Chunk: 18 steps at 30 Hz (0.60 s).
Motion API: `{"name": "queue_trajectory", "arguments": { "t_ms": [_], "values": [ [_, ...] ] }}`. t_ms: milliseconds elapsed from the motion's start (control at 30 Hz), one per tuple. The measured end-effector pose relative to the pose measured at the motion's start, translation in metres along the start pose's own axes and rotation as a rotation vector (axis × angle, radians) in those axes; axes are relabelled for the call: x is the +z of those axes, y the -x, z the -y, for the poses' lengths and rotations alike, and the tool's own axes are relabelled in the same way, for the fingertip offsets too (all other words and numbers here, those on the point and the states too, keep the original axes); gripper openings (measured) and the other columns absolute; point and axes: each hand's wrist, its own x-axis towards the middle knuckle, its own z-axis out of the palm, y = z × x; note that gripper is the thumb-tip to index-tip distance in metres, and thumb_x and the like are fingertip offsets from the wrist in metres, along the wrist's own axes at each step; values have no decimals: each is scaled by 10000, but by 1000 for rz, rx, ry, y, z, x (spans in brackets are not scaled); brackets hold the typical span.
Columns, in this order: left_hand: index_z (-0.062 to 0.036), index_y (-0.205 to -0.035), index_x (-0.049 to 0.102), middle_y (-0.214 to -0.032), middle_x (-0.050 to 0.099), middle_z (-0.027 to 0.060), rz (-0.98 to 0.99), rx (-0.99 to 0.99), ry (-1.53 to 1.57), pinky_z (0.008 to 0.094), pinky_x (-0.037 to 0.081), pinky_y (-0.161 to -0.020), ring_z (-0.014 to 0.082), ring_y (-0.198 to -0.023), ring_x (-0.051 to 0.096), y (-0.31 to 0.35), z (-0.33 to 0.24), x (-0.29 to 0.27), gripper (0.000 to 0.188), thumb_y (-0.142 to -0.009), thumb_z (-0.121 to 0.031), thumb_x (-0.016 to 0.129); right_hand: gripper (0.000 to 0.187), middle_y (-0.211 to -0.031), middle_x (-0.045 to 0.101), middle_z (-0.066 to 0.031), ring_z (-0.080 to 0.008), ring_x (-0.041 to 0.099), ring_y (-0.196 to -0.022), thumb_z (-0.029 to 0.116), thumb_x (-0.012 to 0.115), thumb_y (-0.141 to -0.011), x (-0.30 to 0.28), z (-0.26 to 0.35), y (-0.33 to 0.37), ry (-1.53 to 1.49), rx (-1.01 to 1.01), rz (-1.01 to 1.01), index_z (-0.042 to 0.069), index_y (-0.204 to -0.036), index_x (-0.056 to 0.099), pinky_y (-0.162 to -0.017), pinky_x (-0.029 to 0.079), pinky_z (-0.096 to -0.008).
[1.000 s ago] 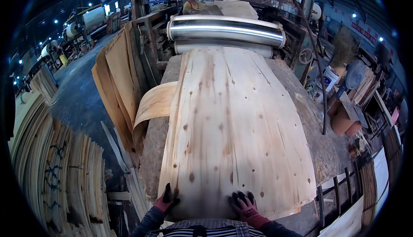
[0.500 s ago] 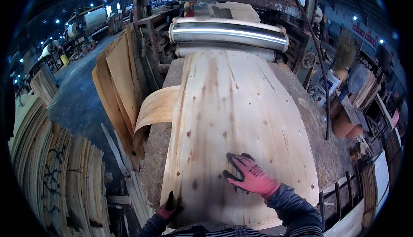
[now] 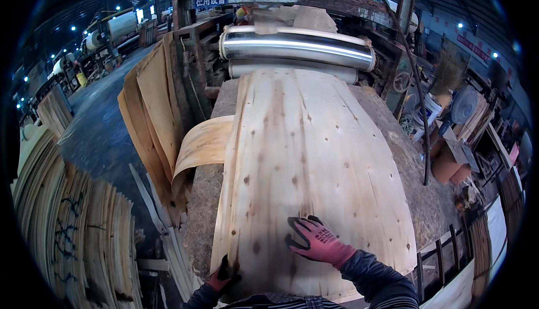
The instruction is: The person repeatedly picks up large, thin wooden sheets from a stack and feeds them into a roller machine. They guide the sheets through the rollers with both hands, then move to the other side to stack the processed sheets. The person repeats this process for multiple sheets throughout the video.
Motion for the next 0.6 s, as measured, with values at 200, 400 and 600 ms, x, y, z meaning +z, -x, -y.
{"name": "queue_trajectory", "arguments": {
  "t_ms": [200,400,600],
  "values": [
    [-38,-1327,111,-1348,225,142,-5,-32,-67,298,220,-979,177,-1229,221,-5,31,-2,895,-685,-275,688,610,-1162,431,-208,-325,390,-1099,376,571,-738,0,-4,2,13,62,-6,-19,-1168,397,-960,282,-381],
    [-48,-1328,121,-1340,239,147,14,-19,-66,293,238,-970,175,-1206,261,-8,28,-2,867,-693,-222,686,610,-1157,434,-187,-330,399,-1073,345,584,-736,-31,-14,-32,2,98,-195,26,-1211,372,-930,313,-375],
    [-118,-1326,149,-1145,477,183,13,-20,-169,327,353,-912,267,-1080,453,-2,24,-9,777,-743,-383,590,595,-1087,513,-138,-227,492,-984,325,592,-742,-58,-58,-115,-306,202,-352,49,-1224,380,-828,393,-296]
  ]
}}
